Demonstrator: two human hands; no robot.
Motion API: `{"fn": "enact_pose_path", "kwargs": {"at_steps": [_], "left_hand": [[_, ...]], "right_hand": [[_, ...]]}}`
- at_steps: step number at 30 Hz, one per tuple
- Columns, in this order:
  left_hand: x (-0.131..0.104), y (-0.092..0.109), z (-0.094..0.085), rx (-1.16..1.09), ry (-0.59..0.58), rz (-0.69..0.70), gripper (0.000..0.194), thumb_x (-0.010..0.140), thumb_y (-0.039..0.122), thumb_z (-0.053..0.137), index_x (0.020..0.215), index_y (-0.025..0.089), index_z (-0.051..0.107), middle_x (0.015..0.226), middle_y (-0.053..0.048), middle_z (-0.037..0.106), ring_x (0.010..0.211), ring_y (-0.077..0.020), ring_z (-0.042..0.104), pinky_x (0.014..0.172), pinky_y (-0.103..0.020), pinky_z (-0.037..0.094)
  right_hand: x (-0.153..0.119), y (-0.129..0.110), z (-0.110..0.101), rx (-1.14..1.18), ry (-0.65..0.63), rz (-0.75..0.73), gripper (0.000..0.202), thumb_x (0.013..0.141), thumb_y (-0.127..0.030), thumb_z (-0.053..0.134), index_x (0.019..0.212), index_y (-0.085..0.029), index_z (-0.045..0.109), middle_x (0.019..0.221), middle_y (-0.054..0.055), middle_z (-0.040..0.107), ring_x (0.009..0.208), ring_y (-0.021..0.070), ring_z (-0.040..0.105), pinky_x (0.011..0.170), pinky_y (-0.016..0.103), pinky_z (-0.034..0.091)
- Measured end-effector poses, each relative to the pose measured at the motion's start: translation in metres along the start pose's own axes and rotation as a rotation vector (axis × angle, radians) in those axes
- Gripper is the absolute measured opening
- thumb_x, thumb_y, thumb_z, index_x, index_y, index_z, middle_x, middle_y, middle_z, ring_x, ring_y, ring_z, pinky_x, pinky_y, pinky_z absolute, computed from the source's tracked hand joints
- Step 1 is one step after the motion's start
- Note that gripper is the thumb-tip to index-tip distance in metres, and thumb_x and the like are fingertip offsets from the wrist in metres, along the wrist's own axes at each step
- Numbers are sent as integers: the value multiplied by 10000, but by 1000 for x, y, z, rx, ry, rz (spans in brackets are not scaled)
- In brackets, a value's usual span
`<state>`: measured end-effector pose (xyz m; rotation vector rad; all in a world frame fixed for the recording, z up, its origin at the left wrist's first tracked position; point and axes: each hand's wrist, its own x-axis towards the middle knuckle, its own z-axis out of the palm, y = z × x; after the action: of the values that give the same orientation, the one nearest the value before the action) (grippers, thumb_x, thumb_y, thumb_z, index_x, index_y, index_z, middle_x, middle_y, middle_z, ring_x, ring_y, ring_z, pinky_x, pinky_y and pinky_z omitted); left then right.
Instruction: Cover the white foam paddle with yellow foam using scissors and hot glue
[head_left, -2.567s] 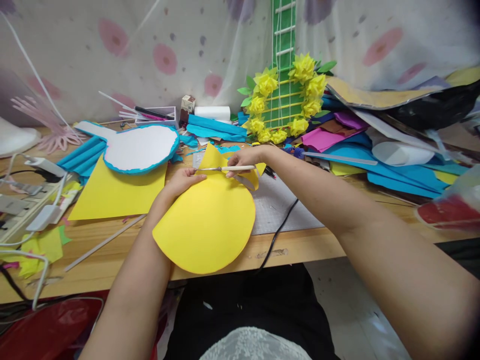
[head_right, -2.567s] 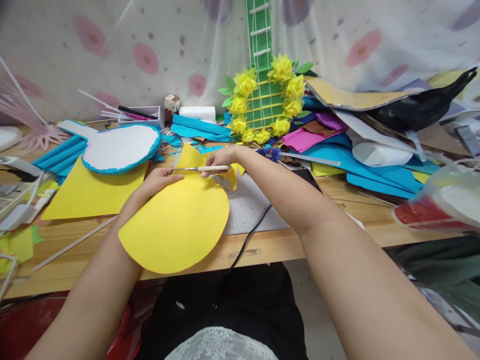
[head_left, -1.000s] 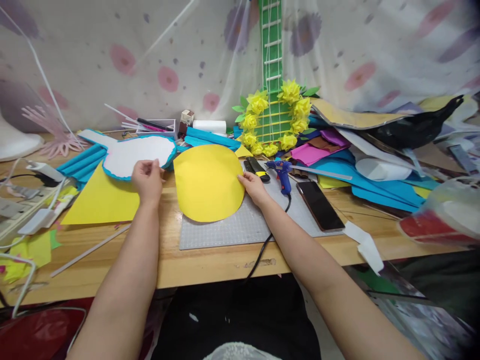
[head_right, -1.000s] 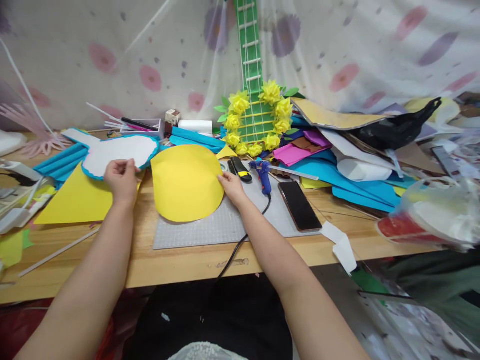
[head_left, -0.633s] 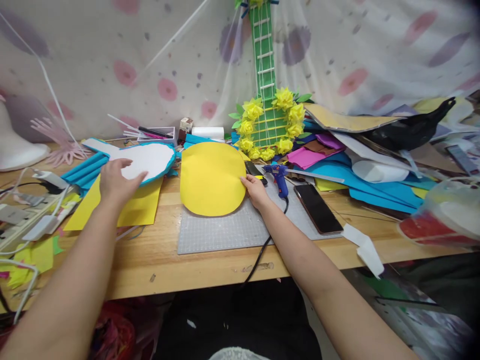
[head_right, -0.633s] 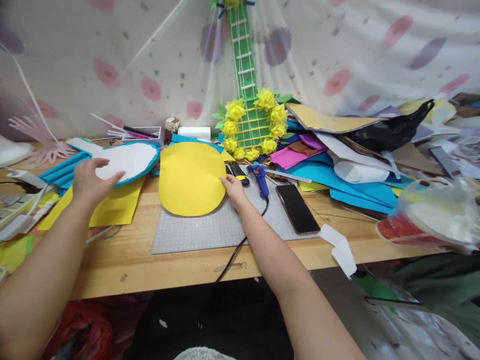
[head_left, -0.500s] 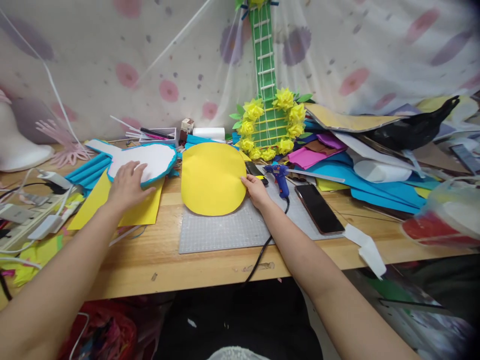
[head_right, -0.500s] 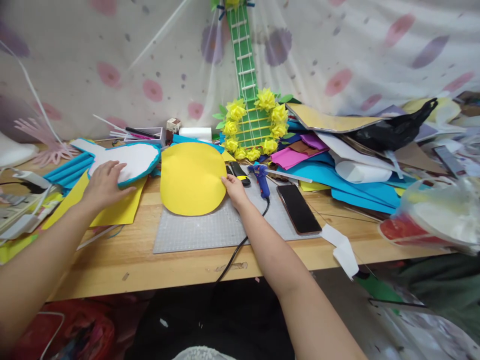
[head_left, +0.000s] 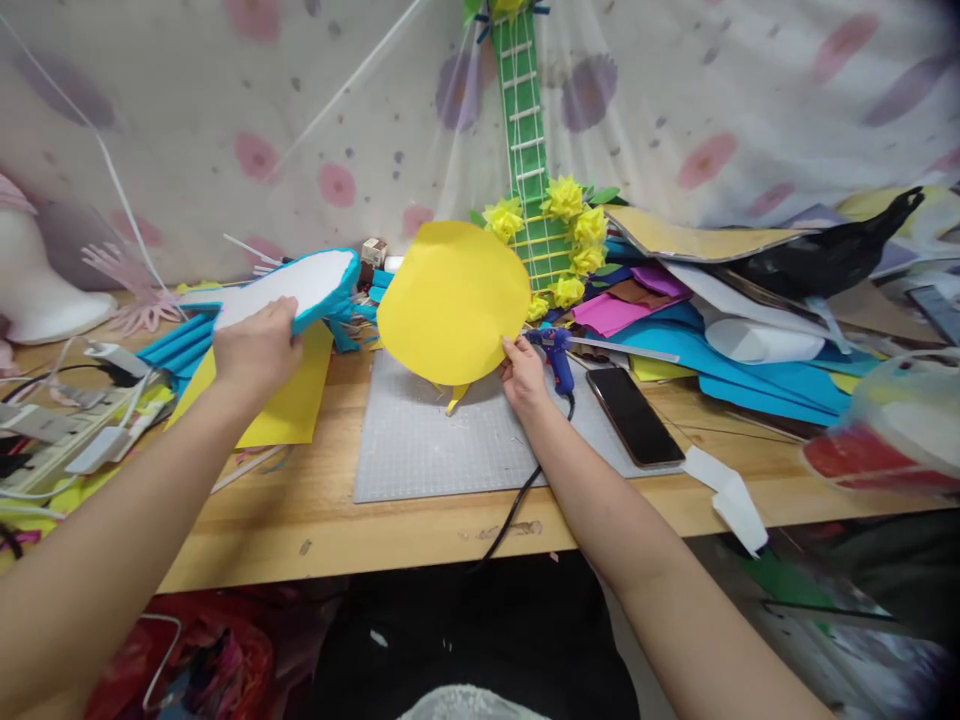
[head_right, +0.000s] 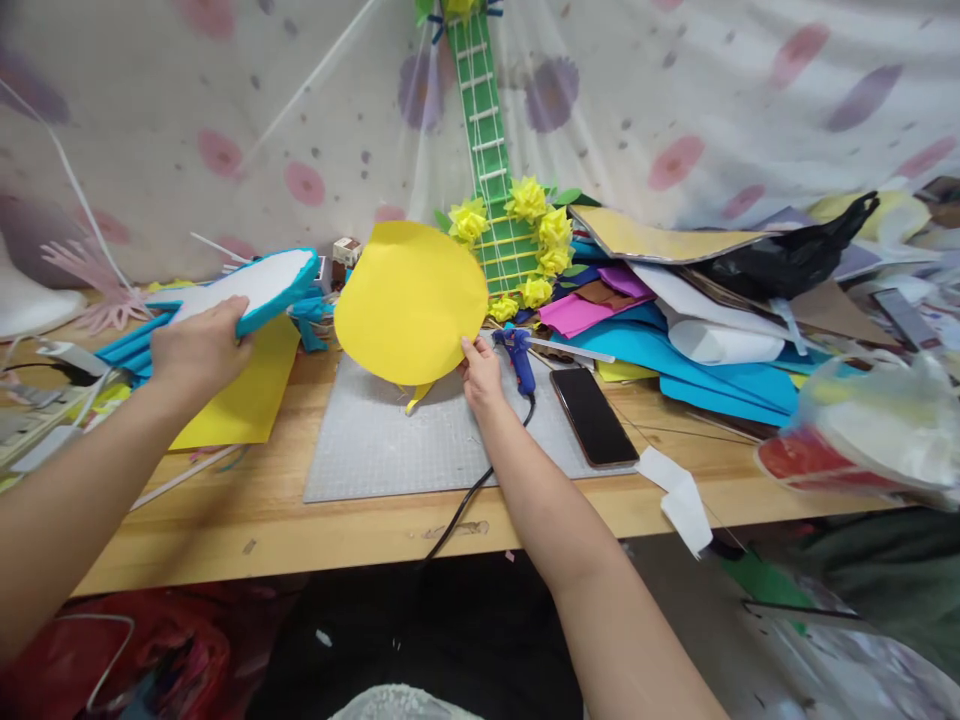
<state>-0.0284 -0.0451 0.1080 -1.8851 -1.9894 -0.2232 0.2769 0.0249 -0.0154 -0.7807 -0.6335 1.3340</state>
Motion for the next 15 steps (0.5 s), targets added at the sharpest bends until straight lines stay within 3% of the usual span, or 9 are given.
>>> {"fn": "enact_pose_path", "kwargs": {"at_steps": [3, 9, 12, 15], "left_hand": [[-8, 30, -15, 63, -65, 10, 477, 847, 250, 385, 1301, 123, 457, 1202, -161, 609, 1029, -319, 604, 769, -416, 469], [-33, 96, -1, 96, -220, 208, 461, 852, 48, 290, 1267, 22, 488, 1225, -228, 571, 1120, -292, 557, 775, -370, 474], [-43, 133, 3, 93, -290, 283, 456, 859, 28, 298, 1268, 14, 497, 1226, -239, 564, 1123, -291, 553, 814, -372, 475], [-50, 167, 0, 60, -315, 293, 462, 870, 31, 296, 1291, 15, 484, 1274, -252, 528, 1158, -298, 530, 807, -360, 489]], "right_hand": [[2, -6, 0, 2, 39, -100, 206, 682, -273, 647, 859, -219, 558, 890, -3, 703, 874, 163, 671, 792, 328, 550], [19, -23, 9, -229, 150, -482, 296, 811, -373, 505, 1051, -203, 540, 1060, 56, 658, 1027, 171, 627, 911, 359, 498], [26, -31, 23, -344, 68, -621, 310, 833, -391, 483, 1073, -206, 553, 1086, 59, 642, 1073, 170, 603, 964, 362, 463], [25, -37, 39, -460, -112, -674, 248, 818, -358, 519, 1006, -220, 602, 1063, 38, 656, 1074, 163, 598, 994, 353, 434]]}}
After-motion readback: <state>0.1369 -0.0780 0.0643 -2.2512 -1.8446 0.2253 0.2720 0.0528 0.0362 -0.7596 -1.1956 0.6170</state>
